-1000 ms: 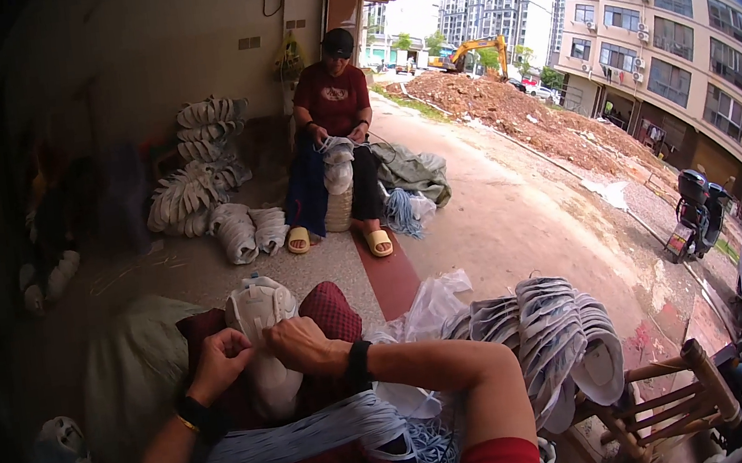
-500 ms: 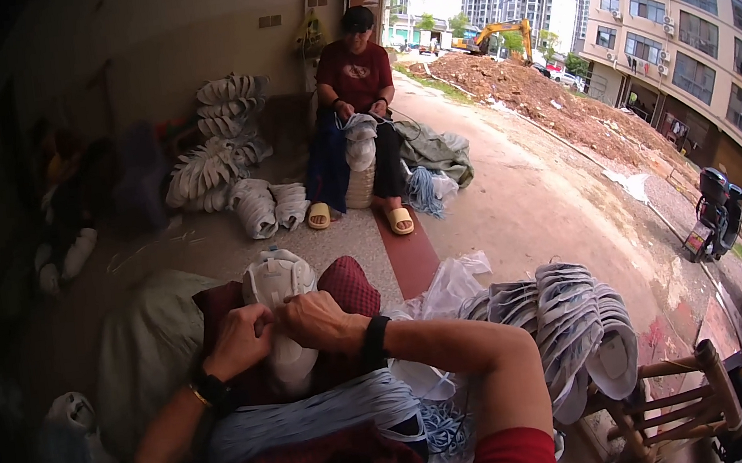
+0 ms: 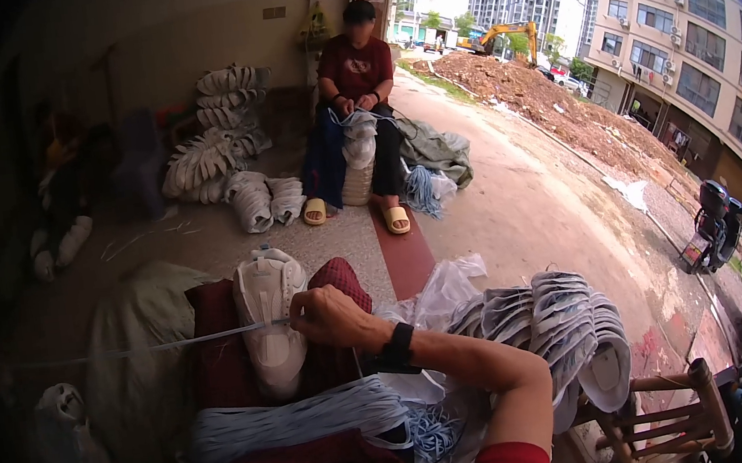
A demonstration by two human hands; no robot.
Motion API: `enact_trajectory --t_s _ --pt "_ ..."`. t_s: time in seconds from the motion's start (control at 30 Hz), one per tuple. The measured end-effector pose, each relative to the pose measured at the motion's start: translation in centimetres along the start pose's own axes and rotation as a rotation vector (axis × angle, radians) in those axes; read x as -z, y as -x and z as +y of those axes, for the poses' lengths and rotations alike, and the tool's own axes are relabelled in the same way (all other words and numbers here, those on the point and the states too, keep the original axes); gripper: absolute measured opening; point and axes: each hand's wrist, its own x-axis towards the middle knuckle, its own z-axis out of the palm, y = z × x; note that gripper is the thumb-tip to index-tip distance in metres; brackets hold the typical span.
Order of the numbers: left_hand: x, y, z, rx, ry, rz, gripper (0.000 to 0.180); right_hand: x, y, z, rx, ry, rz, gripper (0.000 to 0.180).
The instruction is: Lacing a new sneaker in a shoe manufacturing or finishing environment.
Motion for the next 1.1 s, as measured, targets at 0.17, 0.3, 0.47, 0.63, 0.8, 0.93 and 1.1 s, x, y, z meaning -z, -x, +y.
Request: enact_trajectory --t_s 0.17,0.3,0.47,0.63,0.8,0.93,1.1 --pt "4.3 0.3 -2.8 0.05 -0.147 0.161 0.023 0.5 0.9 -0.2 0.074 0.081 -0.023 0.015" --pt "0.9 3.2 -27.2 0.067 -0.333 0.231 0.024 3.6 1.4 -1.0 -0.101 -0.039 -0.166 0.027" --pt "-11.2 8.7 -4.9 -0.295 0.528 0.051 0.015 7.0 3.4 2.8 -0.291 -0.065 -0.205 0.044" --pt "-10.5 18.9 12.4 -0.6 0.97 -0.433 0.018 9.0 6.2 5.6 -0.139 0.655 0.233 0.018" --pt "-13.3 22.0 15.3 -0.749 0.932 -0.305 0.022 1.5 2.5 -1.0 0.129 0.255 0.184 0.033" --pt "-12.2 22.4 15.8 -0.642 1.016 -0.487 0.023 -1.3 1.9 0.1 0.179 0.179 0.116 0.033" --pt "-13.0 21.5 14.7 -1.028 0.653 -0.118 0.023 -0.6 2.5 1.1 0.192 0.371 0.015 0.019"
